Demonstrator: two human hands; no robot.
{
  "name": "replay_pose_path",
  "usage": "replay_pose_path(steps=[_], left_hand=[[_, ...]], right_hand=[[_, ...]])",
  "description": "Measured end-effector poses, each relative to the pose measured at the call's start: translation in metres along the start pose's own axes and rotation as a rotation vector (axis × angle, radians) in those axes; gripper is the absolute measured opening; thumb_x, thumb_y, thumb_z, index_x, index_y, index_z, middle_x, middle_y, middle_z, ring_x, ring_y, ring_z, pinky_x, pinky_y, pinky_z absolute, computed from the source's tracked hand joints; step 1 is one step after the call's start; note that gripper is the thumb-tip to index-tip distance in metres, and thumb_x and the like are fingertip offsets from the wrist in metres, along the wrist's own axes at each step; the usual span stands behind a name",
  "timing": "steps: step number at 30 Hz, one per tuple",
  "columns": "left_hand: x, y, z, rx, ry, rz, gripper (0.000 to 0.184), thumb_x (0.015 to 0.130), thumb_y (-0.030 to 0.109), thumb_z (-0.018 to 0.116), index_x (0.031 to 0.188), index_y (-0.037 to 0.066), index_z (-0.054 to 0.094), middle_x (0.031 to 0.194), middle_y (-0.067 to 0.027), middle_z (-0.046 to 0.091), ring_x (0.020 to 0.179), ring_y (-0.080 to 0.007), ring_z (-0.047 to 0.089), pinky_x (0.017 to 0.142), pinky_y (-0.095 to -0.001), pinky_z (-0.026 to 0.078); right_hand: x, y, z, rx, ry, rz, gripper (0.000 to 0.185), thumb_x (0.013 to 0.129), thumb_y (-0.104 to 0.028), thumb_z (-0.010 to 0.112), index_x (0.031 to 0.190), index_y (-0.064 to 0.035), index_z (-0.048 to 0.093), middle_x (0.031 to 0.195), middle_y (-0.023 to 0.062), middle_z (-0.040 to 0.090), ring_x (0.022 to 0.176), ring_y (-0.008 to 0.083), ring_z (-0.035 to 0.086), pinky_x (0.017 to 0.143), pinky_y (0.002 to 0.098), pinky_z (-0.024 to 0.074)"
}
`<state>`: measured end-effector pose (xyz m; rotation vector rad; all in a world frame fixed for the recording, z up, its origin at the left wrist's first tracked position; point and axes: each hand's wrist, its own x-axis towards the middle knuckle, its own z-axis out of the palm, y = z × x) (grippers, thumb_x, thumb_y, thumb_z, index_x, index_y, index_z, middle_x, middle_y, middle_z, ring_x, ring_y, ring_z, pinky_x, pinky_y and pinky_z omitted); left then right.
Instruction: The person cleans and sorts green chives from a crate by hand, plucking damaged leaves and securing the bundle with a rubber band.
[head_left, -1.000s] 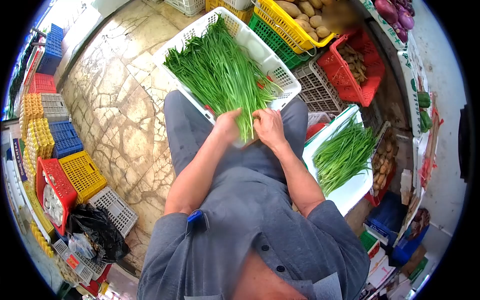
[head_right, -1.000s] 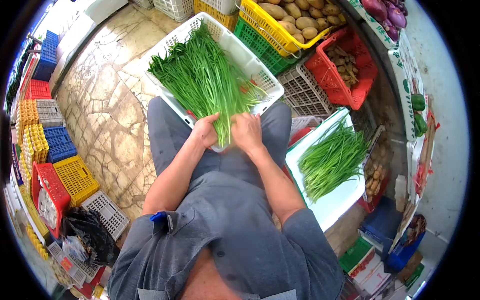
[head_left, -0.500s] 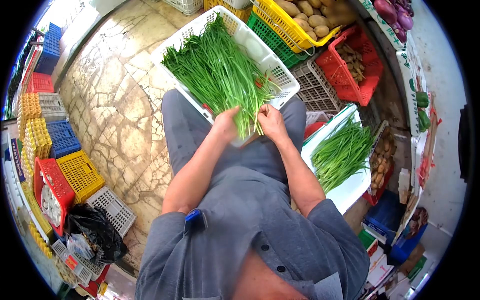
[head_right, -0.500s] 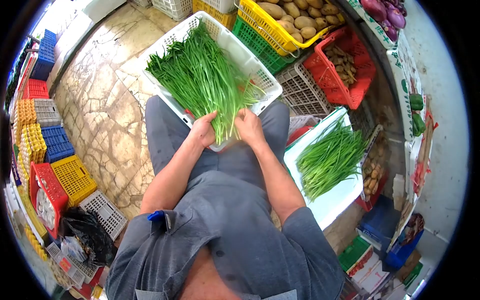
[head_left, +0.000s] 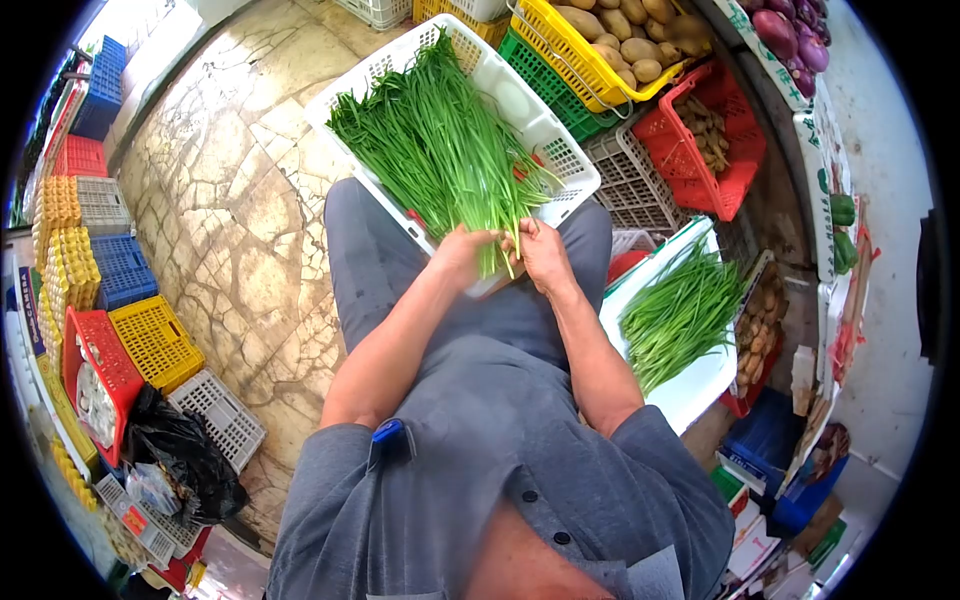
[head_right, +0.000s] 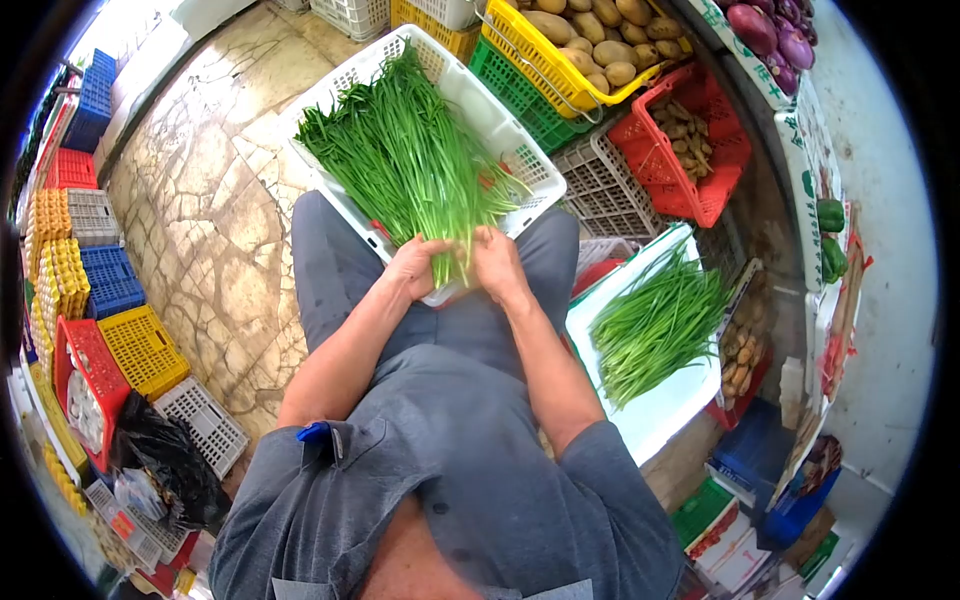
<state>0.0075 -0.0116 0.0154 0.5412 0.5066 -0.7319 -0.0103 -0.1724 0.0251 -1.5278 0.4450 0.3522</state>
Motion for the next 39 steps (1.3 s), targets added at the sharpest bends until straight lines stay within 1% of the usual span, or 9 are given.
replay_pose_path(steps=[9,12,15,22,28,33,34,38,39], left_hand=[[0.017,-0.009,-0.018,0.009,0.147,0.083,0.033,0.089,-0.01,0.058,0.12,0.001,0.055,0.105,-0.0147,0.066,0.087,-0.0276,0.069,0.075,-0.0457,0.062],[0.023,-0.009,-0.024,0.035,0.153,0.091,0.026,0.09,-0.009,0.057,0.114,0.0,0.057,0.101,-0.0145,0.066,0.085,-0.0272,0.068,0.073,-0.046,0.061],[0.02,-0.007,-0.019,0.037,0.17,0.058,0.019,0.09,-0.007,0.058,0.108,-0.001,0.058,0.097,-0.0138,0.065,0.083,-0.0259,0.067,0.071,-0.0451,0.06],[0.021,-0.004,-0.021,-0.009,0.255,-0.024,0.011,0.093,0.004,0.062,0.102,0.0,0.058,0.08,-0.0086,0.059,0.062,-0.0208,0.06,0.056,-0.0377,0.055],[0.02,-0.001,-0.02,-0.02,0.236,-0.055,0.011,0.096,0.01,0.06,0.103,0.002,0.058,0.078,-0.0062,0.059,0.063,-0.0194,0.06,0.055,-0.036,0.054],[0.019,0.002,-0.022,-0.038,0.189,-0.089,0.017,0.1,0.017,0.055,0.109,0.003,0.056,0.085,-0.0074,0.063,0.068,-0.0208,0.061,0.057,-0.0373,0.054],[0.021,0.001,-0.026,-0.072,0.156,-0.105,0.021,0.101,0.017,0.052,0.116,0.002,0.054,0.091,-0.0093,0.066,0.071,-0.0225,0.062,0.06,-0.0393,0.055],[0.025,-0.001,-0.031,-0.046,0.124,-0.109,0.027,0.102,0.018,0.05,0.124,0.002,0.052,0.101,-0.0122,0.068,0.078,-0.0259,0.065,0.067,-0.0419,0.057],[0.025,0.0,-0.032,-0.044,0.12,-0.113,0.028,0.103,0.018,0.049,0.125,0.002,0.052,0.103,-0.0131,0.068,0.08,-0.0268,0.066,0.069,-0.0428,0.058]], right_hand=[[-0.022,-0.01,-0.009,0.175,0.008,0.042,0.01,0.097,-0.007,0.061,0.101,0.0002,0.065,0.077,0.0015,0.064,0.057,0.0068,0.054,0.052,0.0199,0.0431],[-0.035,-0.023,-0.023,-0.174,-0.064,0.103,0.016,0.093,-0.01,0.061,0.104,-0.0007,0.069,0.07,-0.0014,0.062,0.057,0.0056,0.051,0.05,0.0247,0.0382],[-0.05,-0.048,-0.033,-0.443,-0.079,-0.009,0.024,0.089,-0.014,0.064,0.106,0.0022,0.068,0.065,0.0018,0.061,0.058,0.0094,0.053,0.053,0.0287,0.0414],[-0.098,-0.099,-0.079,-0.783,-0.103,-0.029,0.029,0.089,-0.015,0.065,0.112,0.004,0.067,0.074,0.0066,0.066,0.066,0.0104,0.059,0.061,0.03,0.0461],[-0.157,-0.155,-0.128,-0.322,-0.142,0.021,0.025,0.091,-0.002,0.062,0.116,0.0013,0.067,0.082,-0.0007,0.066,0.072,0.0071,0.058,0.063,0.0233,0.0458],[-0.164,-0.169,-0.17,-0.062,0.188,-0.328,0.028,0.094,-0.002,0.059,0.122,0.0036,0.063,0.083,0.0006,0.064,0.07,0.0062,0.059,0.067,0.0231,0.0508],[-0.161,-0.172,-0.166,-0.104,0.312,-0.338,0.028,0.097,-0.004,0.058,0.123,0.0031,0.061,0.071,-0.0013,0.056,0.057,0.0051,0.049,0.071,0.0245,0.0545],[-0.119,-0.137,-0.198,-0.27,0.489,-0.241,0.027,0.097,-0.008,0.06,0.122,0.002,0.063,0.08,-0.0016,0.061,0.066,0.0037,0.053,0.056,0.0192,0.0412],[-0.104,-0.122,-0.205,-0.329,0.508,-0.196,0.029,0.097,-0.01,0.061,0.123,0.0023,0.063,0.083,0.0007,0.063,0.068,0.006,0.055,0.059,0.0208,0.0437]])
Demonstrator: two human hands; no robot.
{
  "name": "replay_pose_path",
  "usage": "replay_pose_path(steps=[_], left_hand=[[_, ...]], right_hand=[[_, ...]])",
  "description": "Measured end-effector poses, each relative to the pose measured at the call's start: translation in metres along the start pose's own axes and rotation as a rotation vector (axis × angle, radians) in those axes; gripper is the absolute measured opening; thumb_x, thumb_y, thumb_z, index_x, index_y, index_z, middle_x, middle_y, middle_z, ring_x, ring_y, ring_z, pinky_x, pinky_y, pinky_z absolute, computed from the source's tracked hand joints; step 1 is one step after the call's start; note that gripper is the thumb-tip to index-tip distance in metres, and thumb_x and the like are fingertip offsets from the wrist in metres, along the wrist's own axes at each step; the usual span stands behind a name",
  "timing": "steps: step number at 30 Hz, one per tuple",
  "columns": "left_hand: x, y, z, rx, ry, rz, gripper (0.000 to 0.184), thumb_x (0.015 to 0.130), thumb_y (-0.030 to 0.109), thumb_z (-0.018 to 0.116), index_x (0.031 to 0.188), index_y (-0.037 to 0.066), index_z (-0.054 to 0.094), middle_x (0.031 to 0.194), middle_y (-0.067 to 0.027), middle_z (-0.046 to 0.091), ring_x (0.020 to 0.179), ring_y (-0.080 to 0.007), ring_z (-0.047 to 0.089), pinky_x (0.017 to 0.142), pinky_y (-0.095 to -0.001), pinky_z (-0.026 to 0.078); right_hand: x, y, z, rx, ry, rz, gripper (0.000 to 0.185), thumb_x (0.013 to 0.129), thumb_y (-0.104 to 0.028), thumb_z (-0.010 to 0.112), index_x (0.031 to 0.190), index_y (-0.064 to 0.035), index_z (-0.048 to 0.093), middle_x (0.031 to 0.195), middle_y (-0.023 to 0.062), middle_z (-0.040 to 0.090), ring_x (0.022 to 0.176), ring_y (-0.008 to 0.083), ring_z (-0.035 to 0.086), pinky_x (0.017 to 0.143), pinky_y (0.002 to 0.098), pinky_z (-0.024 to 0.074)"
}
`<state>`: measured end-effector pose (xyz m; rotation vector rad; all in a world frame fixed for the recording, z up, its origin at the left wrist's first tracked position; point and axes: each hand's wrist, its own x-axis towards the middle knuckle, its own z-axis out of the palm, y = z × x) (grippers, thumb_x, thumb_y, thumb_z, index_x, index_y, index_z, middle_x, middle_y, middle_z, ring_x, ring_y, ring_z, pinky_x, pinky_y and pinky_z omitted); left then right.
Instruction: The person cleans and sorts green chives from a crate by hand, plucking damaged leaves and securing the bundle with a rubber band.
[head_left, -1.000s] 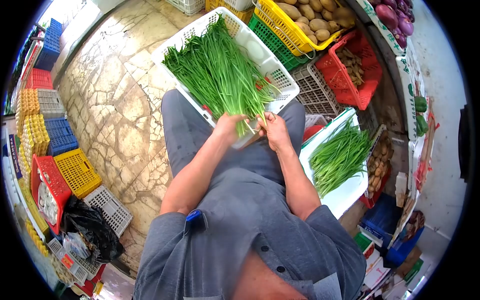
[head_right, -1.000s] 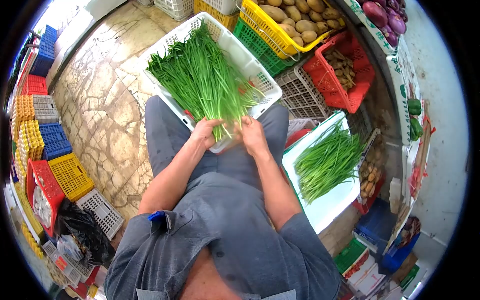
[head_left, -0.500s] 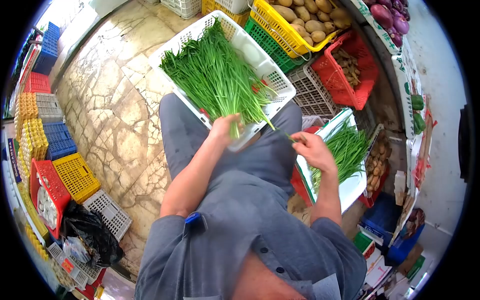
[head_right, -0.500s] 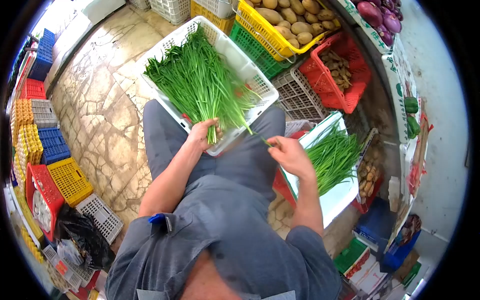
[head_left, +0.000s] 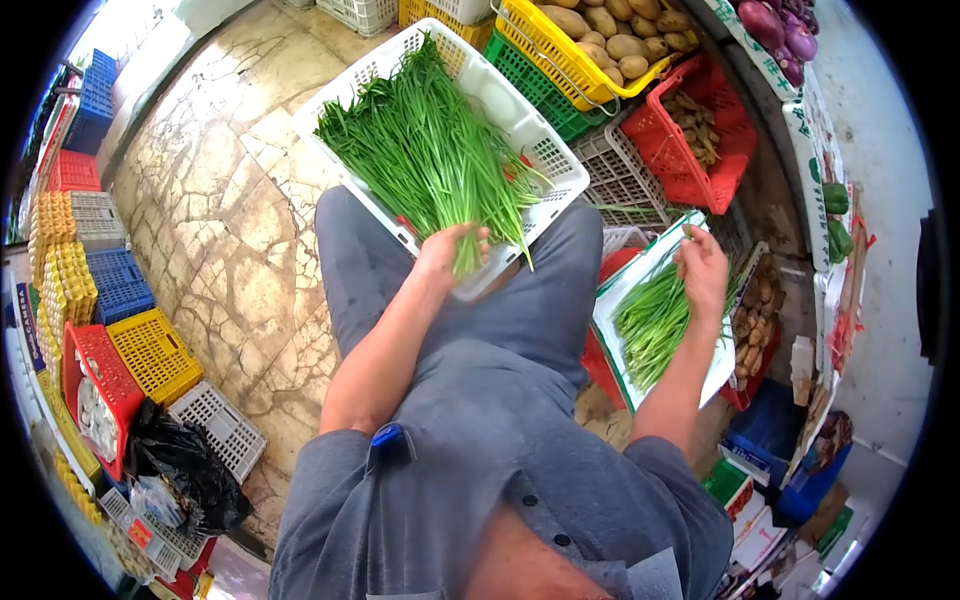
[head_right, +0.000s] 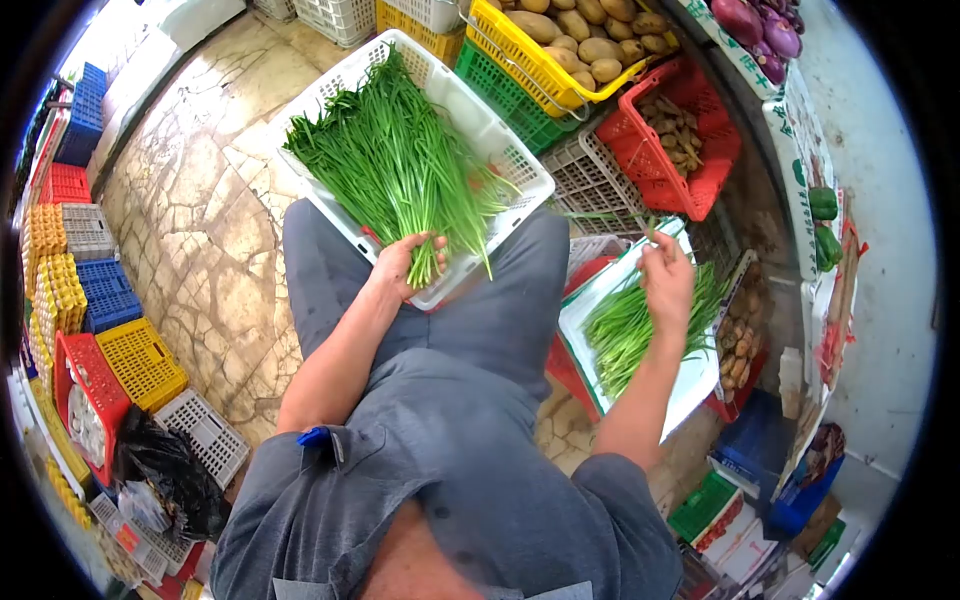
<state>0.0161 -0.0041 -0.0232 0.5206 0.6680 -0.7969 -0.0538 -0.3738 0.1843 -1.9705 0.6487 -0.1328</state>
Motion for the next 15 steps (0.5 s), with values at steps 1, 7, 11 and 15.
replay_pose_path(steps=[1,7,11,15], left_hand=[[-0.001,0.0,-0.001,0.001,-0.003,-0.003,0.03,0.103,0.019,0.049,0.127,0.001,0.051,0.106,-0.014,0.069,0.082,-0.0277,0.066,0.071,-0.0436,0.058],[0.001,-0.001,-0.002,-0.044,-0.033,-0.013,0.031,0.104,0.021,0.048,0.127,0.002,0.053,0.111,-0.0158,0.068,0.089,-0.03,0.067,0.079,-0.0481,0.058],[-0.004,-0.001,0.005,-0.016,0.015,0.013,0.027,0.102,0.02,0.053,0.121,0.002,0.059,0.104,-0.0142,0.069,0.084,-0.0271,0.068,0.071,-0.0454,0.058],[-0.002,-0.002,0.002,-0.005,0.016,0.064,0.023,0.1,0.018,0.058,0.115,0.001,0.063,0.095,-0.0123,0.068,0.077,-0.0238,0.068,0.063,-0.0406,0.058]], right_hand=[[0.011,0.019,0.005,-0.07,0.005,0.031,0.031,0.096,-0.012,0.062,0.124,0.0025,0.062,0.086,0.003,0.066,0.07,0.0083,0.058,0.061,0.0225,0.0462],[0.002,0.051,0.107,-0.28,0.039,-0.211,0.041,0.091,-0.022,0.071,0.123,0.0019,0.065,0.112,0.0179,0.071,0.092,0.0248,0.069,0.084,0.0354,0.054],[-0.024,0.037,0.214,0.074,-0.515,0.061,0.033,0.095,-0.023,0.066,0.111,0.0049,0.068,0.086,0.0069,0.071,0.069,0.0115,0.066,0.062,0.0256,0.0501],[-0.017,0.041,0.278,-0.221,-0.523,-0.012,0.041,0.09,-0.037,0.065,0.081,0.0026,0.071,0.064,0.0132,0.064,0.06,0.0205,0.062,0.059,0.0395,0.0474]])
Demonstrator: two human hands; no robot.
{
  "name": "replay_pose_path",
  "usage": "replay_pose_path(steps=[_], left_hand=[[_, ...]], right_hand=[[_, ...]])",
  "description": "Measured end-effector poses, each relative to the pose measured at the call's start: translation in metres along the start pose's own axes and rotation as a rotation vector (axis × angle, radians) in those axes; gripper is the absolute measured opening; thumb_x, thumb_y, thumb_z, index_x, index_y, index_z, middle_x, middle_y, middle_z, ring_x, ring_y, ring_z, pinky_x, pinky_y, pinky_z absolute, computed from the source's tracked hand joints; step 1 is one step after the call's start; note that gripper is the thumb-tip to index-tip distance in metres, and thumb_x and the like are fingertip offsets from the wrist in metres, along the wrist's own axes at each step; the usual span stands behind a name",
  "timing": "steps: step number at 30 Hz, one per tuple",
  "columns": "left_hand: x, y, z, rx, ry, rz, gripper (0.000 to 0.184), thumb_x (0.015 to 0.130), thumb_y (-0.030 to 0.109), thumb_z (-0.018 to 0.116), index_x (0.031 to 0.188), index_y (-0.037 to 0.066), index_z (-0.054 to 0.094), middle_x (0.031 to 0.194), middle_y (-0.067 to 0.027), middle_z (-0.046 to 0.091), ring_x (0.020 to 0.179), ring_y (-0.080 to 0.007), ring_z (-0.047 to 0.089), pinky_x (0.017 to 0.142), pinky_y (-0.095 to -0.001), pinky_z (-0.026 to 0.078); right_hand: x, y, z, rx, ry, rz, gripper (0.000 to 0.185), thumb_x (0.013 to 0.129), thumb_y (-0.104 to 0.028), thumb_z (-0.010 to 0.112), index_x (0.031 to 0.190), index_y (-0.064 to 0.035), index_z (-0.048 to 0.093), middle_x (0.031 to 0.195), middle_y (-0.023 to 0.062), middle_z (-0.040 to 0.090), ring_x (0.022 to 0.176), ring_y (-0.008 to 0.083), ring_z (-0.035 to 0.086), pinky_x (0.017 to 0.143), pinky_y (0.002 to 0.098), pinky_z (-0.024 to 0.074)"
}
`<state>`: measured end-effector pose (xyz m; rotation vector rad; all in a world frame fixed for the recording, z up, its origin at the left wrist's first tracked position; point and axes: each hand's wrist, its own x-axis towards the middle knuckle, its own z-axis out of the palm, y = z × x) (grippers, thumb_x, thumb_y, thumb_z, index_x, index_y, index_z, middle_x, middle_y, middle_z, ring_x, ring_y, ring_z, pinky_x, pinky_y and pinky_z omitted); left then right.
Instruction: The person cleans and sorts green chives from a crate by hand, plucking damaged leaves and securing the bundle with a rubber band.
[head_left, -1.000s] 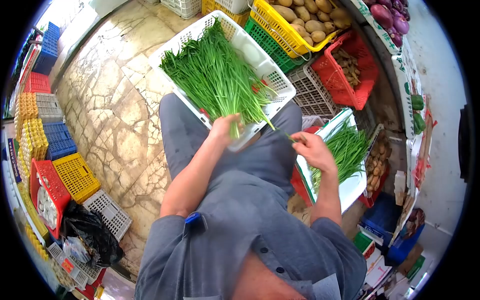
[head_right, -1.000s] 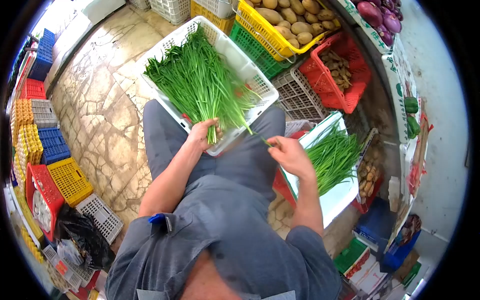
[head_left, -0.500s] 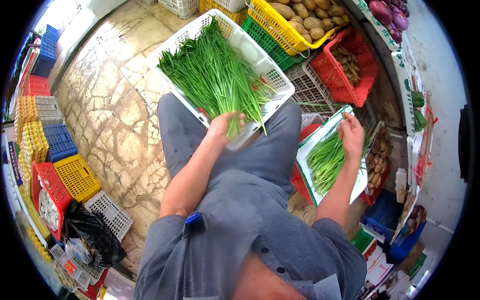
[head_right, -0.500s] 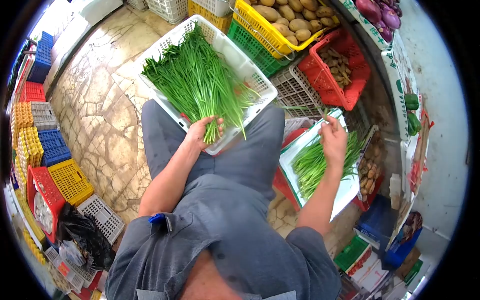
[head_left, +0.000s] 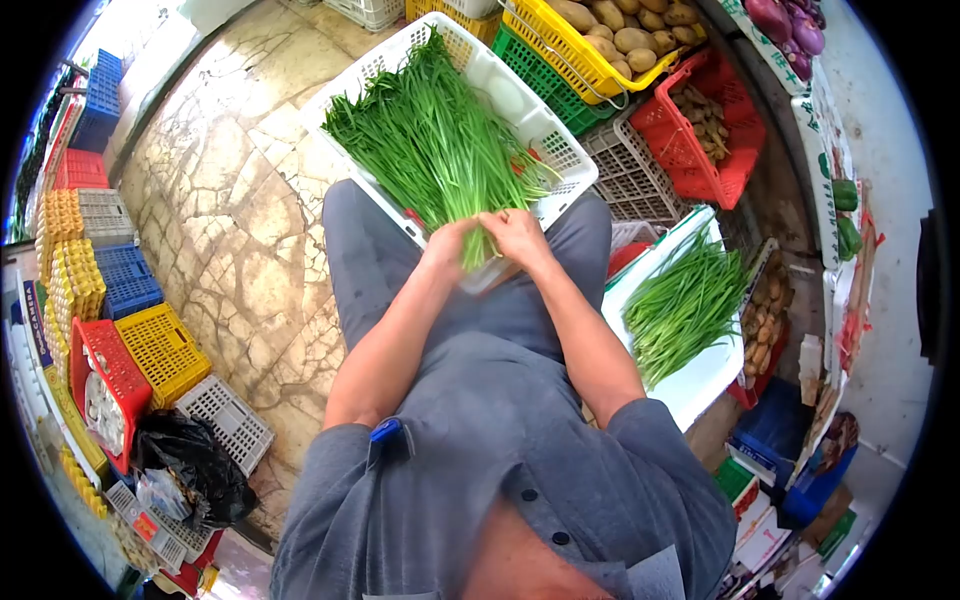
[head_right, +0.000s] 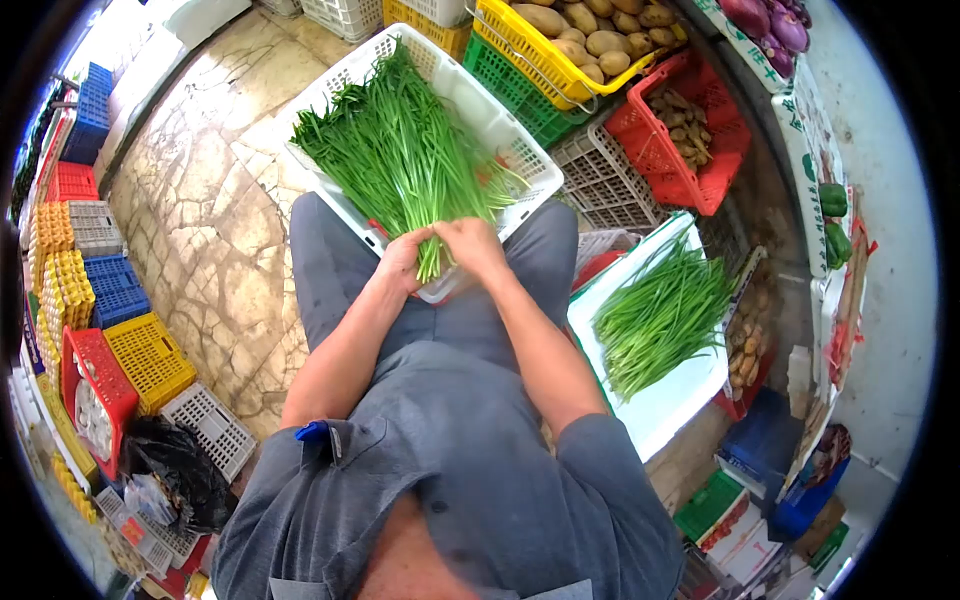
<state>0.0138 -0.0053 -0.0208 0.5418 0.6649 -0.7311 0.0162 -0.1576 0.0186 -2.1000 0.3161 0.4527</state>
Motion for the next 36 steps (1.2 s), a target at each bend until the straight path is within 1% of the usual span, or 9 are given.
replay_pose_path(steps=[8,11,14,18,21,24,28,34,36], left_hand=[[-0.002,0.001,0.005,0.022,0.021,0.025,0.023,0.1,0.014,0.057,0.116,-0.002,0.061,0.097,-0.0145,0.069,0.077,-0.0246,0.069,0.068,-0.0403,0.061],[0.0,0.001,0.001,0.031,0.018,0.014,0.023,0.1,0.012,0.054,0.116,-0.003,0.06,0.1,-0.0157,0.069,0.081,-0.0263,0.07,0.072,-0.0423,0.062],[-0.016,0.007,0.013,0.006,0.008,-0.02,0.023,0.102,0.011,0.051,0.118,-0.004,0.059,0.103,-0.017,0.068,0.088,-0.0284,0.07,0.075,-0.0444,0.062],[0.005,0.0,0.001,0.035,0.033,-0.045,0.025,0.103,0.012,0.049,0.12,-0.003,0.057,0.106,-0.0171,0.068,0.094,-0.0291,0.069,0.076,-0.0444,0.062],[0.012,-0.003,-0.006,0.033,0.01,-0.019,0.026,0.103,0.014,0.049,0.122,-0.002,0.057,0.107,-0.0164,0.069,0.094,-0.0287,0.069,0.076,-0.0445,0.061],[0.006,-0.001,-0.001,0.024,-0.044,0.019,0.028,0.1,0.013,0.054,0.121,-0.006,0.059,0.109,-0.0182,0.069,0.093,-0.0297,0.069,0.078,-0.0447,0.059],[-0.01,0.005,0.01,0.036,-0.039,0.02,0.03,0.1,0.015,0.054,0.12,-0.007,0.059,0.11,-0.0191,0.069,0.094,-0.0307,0.069,0.08,-0.0444,0.058],[-0.006,0.003,0.007,0.012,-0.071,0.014,0.029,0.101,0.015,0.053,0.119,-0.007,0.059,0.109,-0.0199,0.069,0.095,-0.0315,0.069,0.084,-0.0469,0.058],[-0.007,0.004,0.007,0.006,-0.071,-0.013,0.03,0.101,0.015,0.052,0.119,-0.007,0.058,0.11,-0.0197,0.069,0.095,-0.0327,0.069,0.084,-0.0475,0.058]], right_hand=[[0.005,0.017,0.009,0.351,0.025,0.076,0.022,0.096,-0.018,0.064,0.081,-0.0015,0.064,0.07,0.004,0.064,0.055,0.0103,0.056,0.051,0.026,0.044],[-0.005,0.018,0.006,0.536,0.132,-0.021,0.02,0.094,-0.02,0.062,0.089,-0.0002,0.066,0.075,0.0064,0.07,0.062,0.0123,0.062,0.057,0.0274,0.0486],[-0.036,-0.013,-0.009,0.904,0.032,-0.068,0.018,0.097,-0.018,0.059,0.096,-0.0006,0.064,0.08,0.0079,0.071,0.062,0.0112,0.061,0.059,0.0259,0.0494],[-0.064,-0.031,-0.035,0.947,-0.16,-0.05,0.018,0.1,-0.019,0.058,0.101,-0.0012,0.062,0.083,0.0085,0.071,0.064,0.0103,0.061,0.061,0.0251,0.0503],[-0.05,-0.017,-0.027,0.735,0.039,0.021,0.01,0.099,-0.013,0.057,0.098,-0.0038,0.058,0.075,0.0075,0.066,0.053,0.0109,0.057,0.051,0.0232,0.0462],[-0.037,-0.002,-0.01,0.385,-0.035,0.079,0.009,0.093,-0.013,0.061,0.088,-0.0057,0.06,0.07,0.0022,0.06,0.053,0.0093,0.053,0.05,0.0238,0.043],[-0.027,0.005,0.009,0.438,-0.154,0.173,0.019,0.089,-0.014,0.064,0.073,-0.0085,0.057,0.066,-0.0008,0.056,0.053,0.0071,0.049,0.05,0.0244,0.0403],[-0.03,0.006,-0.008,0.235,-0.152,0.112,0.021,0.088,-0.02,0.061,0.077,-0.0024,0.063,0.066,0.0031,0.06,0.057,0.0131,0.056,0.053,0.0327,0.0447],[-0.03,0.009,-0.011,0.219,-0.156,0.096,0.017,0.09,-0.016,0.063,0.078,-0.0039,0.061,0.068,0.0014,0.06,0.056,0.0097,0.053,0.053,0.0275,0.0439]])
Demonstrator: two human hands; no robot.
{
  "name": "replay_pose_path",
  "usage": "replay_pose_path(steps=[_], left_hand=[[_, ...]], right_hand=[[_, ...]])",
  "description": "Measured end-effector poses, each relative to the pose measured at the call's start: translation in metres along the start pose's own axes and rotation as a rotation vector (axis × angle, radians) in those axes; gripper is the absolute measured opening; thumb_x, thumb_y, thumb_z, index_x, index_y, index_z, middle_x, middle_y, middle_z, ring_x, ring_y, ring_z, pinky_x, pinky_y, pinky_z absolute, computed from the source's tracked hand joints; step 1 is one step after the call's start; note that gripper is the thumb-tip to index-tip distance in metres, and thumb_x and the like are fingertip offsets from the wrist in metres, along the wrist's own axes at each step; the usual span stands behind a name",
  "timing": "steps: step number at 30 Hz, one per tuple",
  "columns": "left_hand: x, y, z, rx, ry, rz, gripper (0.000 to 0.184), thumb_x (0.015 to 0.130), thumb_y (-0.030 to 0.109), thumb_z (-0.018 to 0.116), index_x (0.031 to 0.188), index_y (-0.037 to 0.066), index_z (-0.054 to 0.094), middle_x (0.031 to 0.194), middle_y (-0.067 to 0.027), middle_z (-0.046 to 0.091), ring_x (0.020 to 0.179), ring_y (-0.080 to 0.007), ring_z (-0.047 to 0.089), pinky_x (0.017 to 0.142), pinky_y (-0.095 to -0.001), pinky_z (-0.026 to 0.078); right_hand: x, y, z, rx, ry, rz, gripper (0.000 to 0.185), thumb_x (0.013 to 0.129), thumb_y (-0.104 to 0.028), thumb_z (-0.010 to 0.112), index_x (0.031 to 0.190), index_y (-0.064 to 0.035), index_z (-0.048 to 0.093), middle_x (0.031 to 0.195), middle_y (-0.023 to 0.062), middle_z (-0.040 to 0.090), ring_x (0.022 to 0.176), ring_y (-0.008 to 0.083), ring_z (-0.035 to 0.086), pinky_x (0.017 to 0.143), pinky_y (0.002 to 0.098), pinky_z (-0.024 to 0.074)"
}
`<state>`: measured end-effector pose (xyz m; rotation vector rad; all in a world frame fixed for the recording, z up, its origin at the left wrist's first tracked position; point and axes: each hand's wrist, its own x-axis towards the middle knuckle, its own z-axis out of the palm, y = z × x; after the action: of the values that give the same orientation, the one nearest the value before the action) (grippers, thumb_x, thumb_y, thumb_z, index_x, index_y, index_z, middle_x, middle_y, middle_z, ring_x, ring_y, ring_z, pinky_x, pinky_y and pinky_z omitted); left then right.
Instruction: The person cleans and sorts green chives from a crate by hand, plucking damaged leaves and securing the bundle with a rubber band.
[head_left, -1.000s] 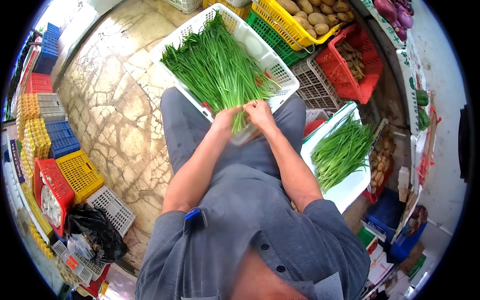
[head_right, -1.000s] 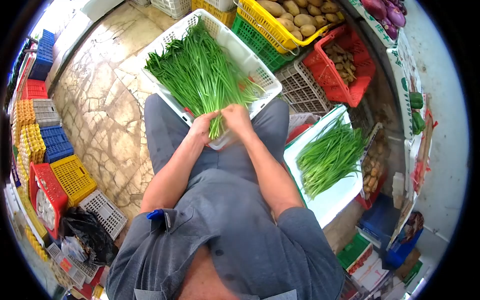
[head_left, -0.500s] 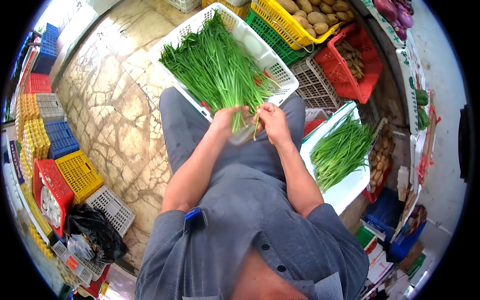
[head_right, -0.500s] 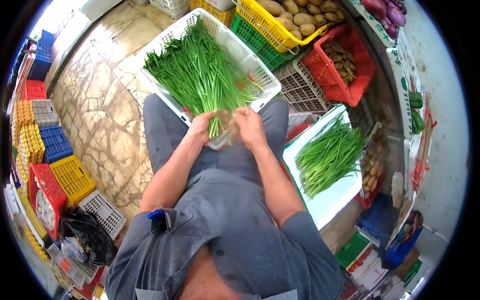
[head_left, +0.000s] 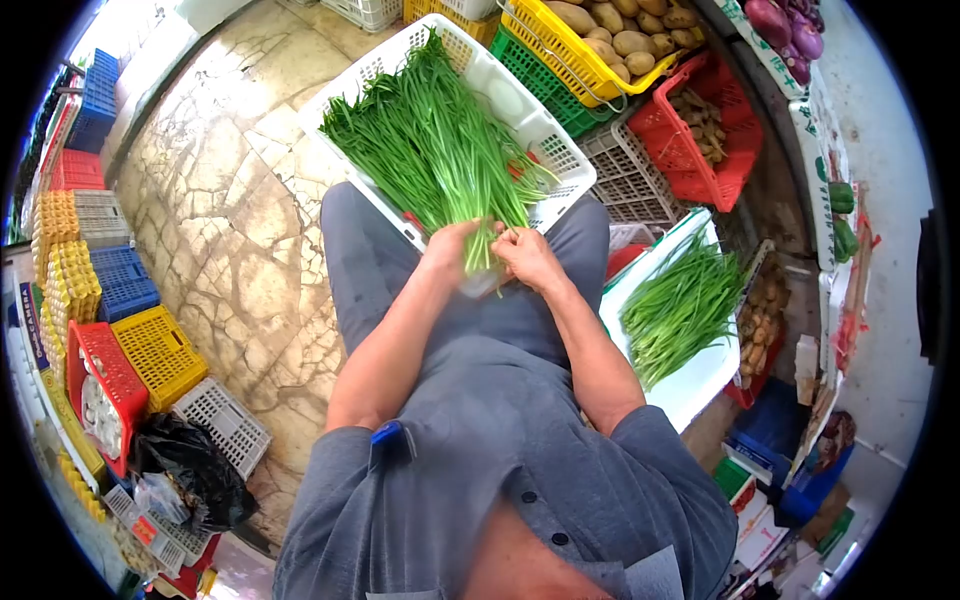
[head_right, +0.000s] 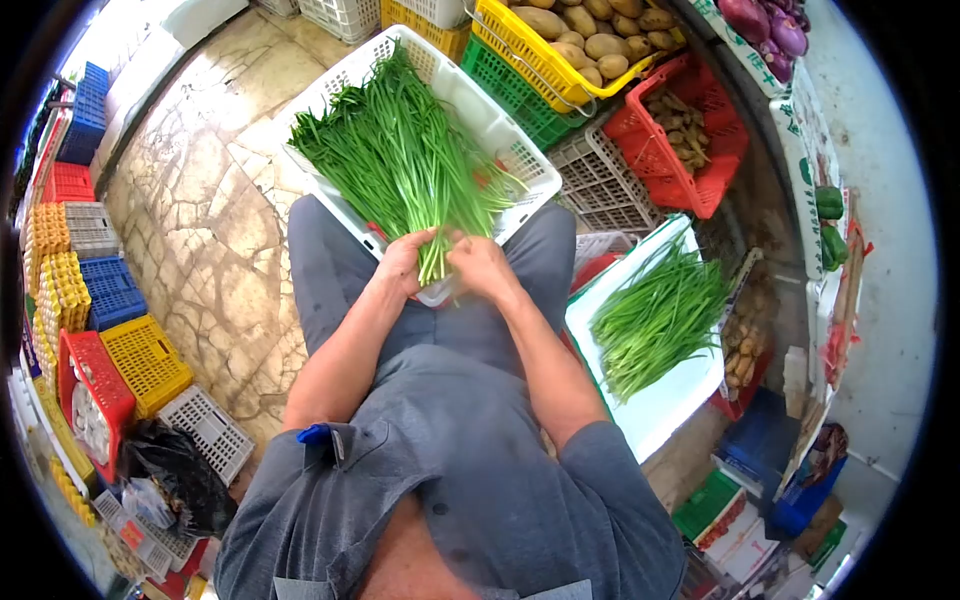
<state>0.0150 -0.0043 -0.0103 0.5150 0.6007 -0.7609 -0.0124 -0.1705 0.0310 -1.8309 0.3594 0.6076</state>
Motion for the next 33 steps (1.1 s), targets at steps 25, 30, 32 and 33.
replay_pose_path(steps=[25,30,32,33], left_hand=[[-0.007,0.004,0.008,0.005,0.049,0.013,0.022,0.1,0.017,0.06,0.12,0.008,0.058,0.082,-0.0019,0.06,0.058,-0.0142,0.052,0.053,-0.0322,0.047],[0.008,0.001,-0.004,0.015,0.117,0.052,0.015,0.097,0.016,0.065,0.108,0.008,0.058,0.073,0.0003,0.054,0.051,-0.0123,0.045,0.05,-0.0305,0.041],[0.007,0.003,-0.002,0.006,0.096,0.068,0.014,0.095,0.016,0.066,0.104,0.008,0.058,0.072,0.0002,0.053,0.051,-0.0119,0.044,0.049,-0.0301,0.04],[0.007,0.002,-0.004,-0.002,0.089,0.075,0.014,0.095,0.015,0.067,0.102,0.008,0.057,0.072,0.0001,0.053,0.051,-0.0116,0.044,0.049,-0.0299,0.04]], right_hand=[[-0.052,0.005,-0.081,-0.582,0.543,-0.264,0.036,0.089,-0.036,0.07,0.101,-0.0023,0.072,0.102,0.0196,0.072,0.092,0.0381,0.069,0.081,0.0435,0.0541],[-0.038,0.001,-0.03,-1.123,0.411,-0.25,0.033,0.088,-0.038,0.064,0.088,-0.0066,0.074,0.094,0.0159,0.071,0.1,0.0357,0.064,0.107,0.058,0.0336],[-0.027,0.014,-0.035,-1.108,0.465,-0.317,0.033,0.089,-0.037,0.061,0.085,-0.006,0.073,0.088,0.0149,0.072,0.091,0.0363,0.066,0.102,0.0554,0.0403],[-0.029,0.008,-0.037,-0.955,0.442,-0.258,0.032,0.089,-0.035,0.062,0.083,-0.0058,0.071,0.082,0.0139,0.071,0.083,0.0357,0.065,0.093,0.0525,0.0435]])
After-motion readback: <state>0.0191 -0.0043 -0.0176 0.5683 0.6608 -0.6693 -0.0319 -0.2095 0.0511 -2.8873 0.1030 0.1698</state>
